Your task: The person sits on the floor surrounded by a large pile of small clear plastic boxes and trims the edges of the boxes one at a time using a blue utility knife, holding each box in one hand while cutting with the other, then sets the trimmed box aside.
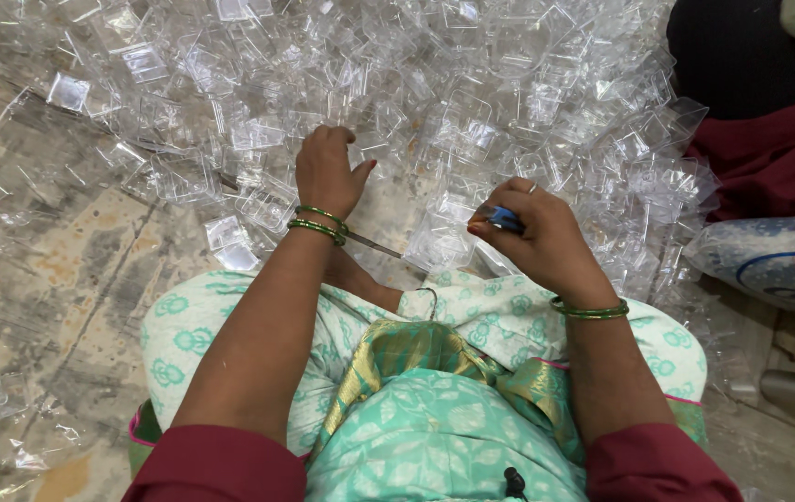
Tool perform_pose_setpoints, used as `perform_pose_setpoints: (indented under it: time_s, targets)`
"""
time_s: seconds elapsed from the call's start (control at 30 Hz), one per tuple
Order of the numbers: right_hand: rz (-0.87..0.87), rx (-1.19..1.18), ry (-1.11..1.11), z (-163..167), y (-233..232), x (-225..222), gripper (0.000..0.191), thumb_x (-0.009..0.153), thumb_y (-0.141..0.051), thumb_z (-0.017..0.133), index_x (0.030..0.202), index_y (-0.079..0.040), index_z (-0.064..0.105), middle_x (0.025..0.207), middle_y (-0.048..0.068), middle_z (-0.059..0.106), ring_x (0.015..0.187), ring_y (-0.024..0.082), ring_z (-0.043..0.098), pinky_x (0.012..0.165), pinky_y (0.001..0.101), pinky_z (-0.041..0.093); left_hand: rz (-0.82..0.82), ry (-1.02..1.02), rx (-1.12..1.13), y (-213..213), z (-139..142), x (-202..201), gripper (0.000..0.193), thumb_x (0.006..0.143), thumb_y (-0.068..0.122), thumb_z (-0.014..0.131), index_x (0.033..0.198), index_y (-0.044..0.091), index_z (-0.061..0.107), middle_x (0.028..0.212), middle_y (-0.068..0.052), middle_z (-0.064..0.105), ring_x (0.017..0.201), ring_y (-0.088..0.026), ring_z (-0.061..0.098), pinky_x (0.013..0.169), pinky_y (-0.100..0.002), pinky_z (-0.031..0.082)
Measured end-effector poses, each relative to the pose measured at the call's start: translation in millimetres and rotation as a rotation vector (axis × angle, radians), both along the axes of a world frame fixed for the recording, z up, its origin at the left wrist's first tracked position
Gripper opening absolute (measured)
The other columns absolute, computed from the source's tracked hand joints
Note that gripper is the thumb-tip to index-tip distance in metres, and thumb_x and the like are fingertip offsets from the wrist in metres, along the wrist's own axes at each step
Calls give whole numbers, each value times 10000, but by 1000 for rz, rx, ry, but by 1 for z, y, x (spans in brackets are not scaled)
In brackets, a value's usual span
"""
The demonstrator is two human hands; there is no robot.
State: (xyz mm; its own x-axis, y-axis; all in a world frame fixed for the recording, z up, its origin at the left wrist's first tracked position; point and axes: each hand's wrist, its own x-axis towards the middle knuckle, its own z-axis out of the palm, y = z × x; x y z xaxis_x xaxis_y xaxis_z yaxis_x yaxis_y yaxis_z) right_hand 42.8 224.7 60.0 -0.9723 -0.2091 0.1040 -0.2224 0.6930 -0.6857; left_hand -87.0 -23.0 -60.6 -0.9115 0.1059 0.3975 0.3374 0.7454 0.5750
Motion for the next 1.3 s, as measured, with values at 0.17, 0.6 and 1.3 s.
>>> perform_pose_setpoints:
  time_s: [0.17, 0.6, 1.3]
  targets:
    - [-71, -3, -68, -21, -5, 9, 161, 862, -159, 822, 924, -44, 728, 853, 50, 680, 730, 147, 631, 667, 305, 515, 65, -222, 105, -5, 1, -2, 343, 743, 307, 907, 890, 84, 691, 874, -74, 649, 875, -292, 634, 748, -440, 503]
    - [-262, -539, 52, -47, 50, 7, 147, 1063, -109, 711, 979, -37, 615, 971, 25, 682, 837, 40, 565, 742, 219, 452, -110, -189, 431, -10, 19, -17, 185, 862, 248, 814, 865, 86, 725, 902, -92, 672, 791, -220, 670, 739, -343, 544]
    - [-222, -1220, -191, -18, 18, 14, 374, 1029, -337, 714, 1170, -15, 587, 1105, 119, 653, 602, 59, 449, 551, 207, 346, -721, -671, 1281, -13, 87, 22, 113, 1040, 247, 643, 1033, 134, 643, 1171, -82, 759, 1157, -185, 728, 906, -335, 563]
